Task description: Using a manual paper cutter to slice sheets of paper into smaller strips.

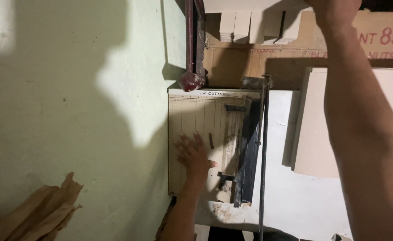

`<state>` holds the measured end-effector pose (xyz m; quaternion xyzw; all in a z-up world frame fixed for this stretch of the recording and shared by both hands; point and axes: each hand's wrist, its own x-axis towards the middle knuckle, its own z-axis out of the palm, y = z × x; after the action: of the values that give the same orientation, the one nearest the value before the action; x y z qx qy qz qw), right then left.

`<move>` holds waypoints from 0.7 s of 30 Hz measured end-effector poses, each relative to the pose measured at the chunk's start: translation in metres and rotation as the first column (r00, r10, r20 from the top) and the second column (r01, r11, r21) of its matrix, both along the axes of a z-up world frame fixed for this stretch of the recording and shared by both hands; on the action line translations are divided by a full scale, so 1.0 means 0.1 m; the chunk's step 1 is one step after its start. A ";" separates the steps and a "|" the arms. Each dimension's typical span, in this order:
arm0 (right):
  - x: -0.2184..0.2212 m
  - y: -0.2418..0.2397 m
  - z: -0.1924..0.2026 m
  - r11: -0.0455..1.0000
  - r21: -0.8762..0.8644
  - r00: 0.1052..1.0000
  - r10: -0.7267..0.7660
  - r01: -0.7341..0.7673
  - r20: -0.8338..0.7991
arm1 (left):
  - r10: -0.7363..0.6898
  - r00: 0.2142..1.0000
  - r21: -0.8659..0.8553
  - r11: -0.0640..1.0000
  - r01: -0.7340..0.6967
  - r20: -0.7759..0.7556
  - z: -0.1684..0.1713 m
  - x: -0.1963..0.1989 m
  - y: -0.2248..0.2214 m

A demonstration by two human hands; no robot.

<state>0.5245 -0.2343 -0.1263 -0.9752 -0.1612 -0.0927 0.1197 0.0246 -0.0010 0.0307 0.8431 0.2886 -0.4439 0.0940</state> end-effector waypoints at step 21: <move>-4.97 -2.07 1.80 0.975 0.113 0.890 -0.122 0.189 -0.440 | 0.056 0.998 -0.012 0.998 -0.056 -0.033 -0.09 -0.05 0.03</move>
<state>0.0272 -0.4409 0.0536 -0.9693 -0.0446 0.1033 0.2187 0.0199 0.0023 0.0219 0.8266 0.3109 -0.4567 0.1070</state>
